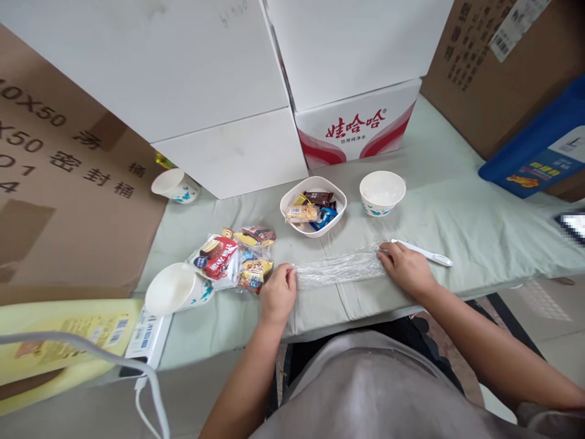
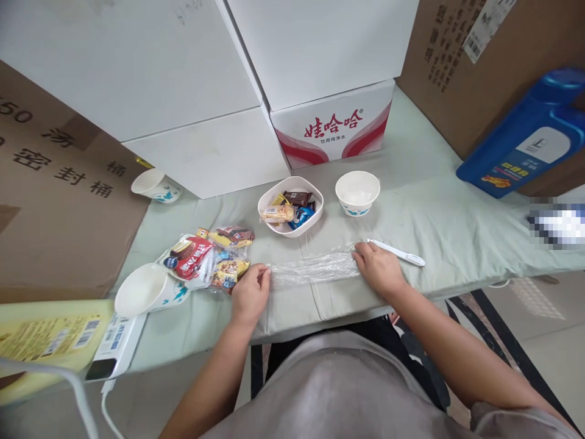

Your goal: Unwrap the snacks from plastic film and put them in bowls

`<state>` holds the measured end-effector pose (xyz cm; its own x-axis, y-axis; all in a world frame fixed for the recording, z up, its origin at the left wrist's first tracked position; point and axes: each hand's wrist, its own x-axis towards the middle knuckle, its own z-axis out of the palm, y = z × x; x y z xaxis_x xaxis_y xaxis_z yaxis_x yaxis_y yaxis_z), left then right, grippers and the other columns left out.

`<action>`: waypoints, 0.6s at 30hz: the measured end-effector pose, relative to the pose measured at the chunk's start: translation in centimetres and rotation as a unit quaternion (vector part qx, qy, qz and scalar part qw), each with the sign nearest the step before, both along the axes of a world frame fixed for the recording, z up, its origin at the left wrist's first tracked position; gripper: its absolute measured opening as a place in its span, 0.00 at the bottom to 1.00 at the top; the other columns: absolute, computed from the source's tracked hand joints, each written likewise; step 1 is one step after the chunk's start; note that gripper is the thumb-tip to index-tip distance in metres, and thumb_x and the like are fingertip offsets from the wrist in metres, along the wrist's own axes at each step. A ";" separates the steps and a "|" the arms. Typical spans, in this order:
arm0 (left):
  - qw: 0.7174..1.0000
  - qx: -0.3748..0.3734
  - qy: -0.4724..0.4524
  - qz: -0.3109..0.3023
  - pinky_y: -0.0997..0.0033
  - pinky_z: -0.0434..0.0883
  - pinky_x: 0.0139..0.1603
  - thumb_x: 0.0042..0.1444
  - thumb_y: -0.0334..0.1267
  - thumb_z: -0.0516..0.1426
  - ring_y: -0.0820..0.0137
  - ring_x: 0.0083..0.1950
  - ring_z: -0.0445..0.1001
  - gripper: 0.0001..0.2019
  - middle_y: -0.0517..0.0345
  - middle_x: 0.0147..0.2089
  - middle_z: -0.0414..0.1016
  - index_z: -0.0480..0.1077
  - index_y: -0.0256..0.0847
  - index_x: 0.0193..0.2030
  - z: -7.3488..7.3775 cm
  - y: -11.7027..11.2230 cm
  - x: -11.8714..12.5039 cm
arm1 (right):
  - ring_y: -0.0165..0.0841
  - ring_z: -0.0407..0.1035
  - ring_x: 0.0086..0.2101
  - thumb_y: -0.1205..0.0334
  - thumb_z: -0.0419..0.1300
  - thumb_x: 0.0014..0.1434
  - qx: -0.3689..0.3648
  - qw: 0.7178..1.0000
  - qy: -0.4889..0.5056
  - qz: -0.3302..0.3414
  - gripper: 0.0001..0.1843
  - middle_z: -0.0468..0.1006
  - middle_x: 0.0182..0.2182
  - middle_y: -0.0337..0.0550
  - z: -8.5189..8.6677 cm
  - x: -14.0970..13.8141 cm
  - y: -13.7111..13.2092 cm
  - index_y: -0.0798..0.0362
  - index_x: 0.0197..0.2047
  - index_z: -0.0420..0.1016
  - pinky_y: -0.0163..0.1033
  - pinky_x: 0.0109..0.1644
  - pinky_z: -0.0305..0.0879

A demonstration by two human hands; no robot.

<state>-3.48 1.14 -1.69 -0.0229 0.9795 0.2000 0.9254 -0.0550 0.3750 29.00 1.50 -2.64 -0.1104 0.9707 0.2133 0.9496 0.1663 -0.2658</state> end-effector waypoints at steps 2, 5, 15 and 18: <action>0.999 0.017 0.044 0.004 0.68 0.71 0.39 0.63 0.40 0.51 0.64 0.37 0.77 0.09 0.52 0.38 0.79 0.71 0.40 0.41 0.1 0.0 0.4 | 0.41 0.73 0.33 0.53 0.47 0.68 0.010 1.000 -0.023 -0.004 0.19 0.78 0.36 0.50 0.2 0.0 0.1 0.54 0.45 0.76 0.43 0.36 0.65; 0.993 0.096 0.065 0.001 0.62 0.71 0.46 0.63 0.41 0.52 0.59 0.44 0.76 0.12 0.45 0.43 0.77 0.71 0.37 0.45 0.8 -0.5 1.2 | 0.44 0.70 0.41 0.54 0.51 0.67 0.072 0.997 0.001 0.016 0.17 0.77 0.39 0.53 1.1 -0.4 -0.5 0.55 0.45 0.77 0.48 0.45 0.65; 0.951 -0.042 0.153 -0.265 0.42 0.50 0.69 0.61 0.56 0.53 0.49 0.74 0.45 0.37 0.43 0.73 0.50 0.51 0.39 0.71 -0.3 -2.0 4.4 | 0.54 0.46 0.67 0.37 0.54 0.61 0.010 0.975 -0.068 0.212 0.40 0.60 0.66 0.53 -0.3 -2.9 -1.7 0.53 0.68 0.58 0.65 0.66 0.43; 0.957 -0.044 0.158 -0.239 0.39 0.47 0.69 0.60 0.55 0.54 0.47 0.74 0.43 0.37 0.40 0.74 0.48 0.52 0.37 0.71 -0.6 -2.0 3.8 | 0.57 0.46 0.66 0.37 0.56 0.59 0.001 0.986 -0.086 0.145 0.41 0.59 0.66 0.56 -0.5 -0.7 -2.2 0.53 0.68 0.57 0.68 0.65 0.41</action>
<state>0.29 -0.91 -2.25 0.4800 0.8764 0.0402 0.8703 -0.4815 0.1035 28.30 -0.70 -3.14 -0.4185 0.8923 0.1695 0.8927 0.4385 -0.1040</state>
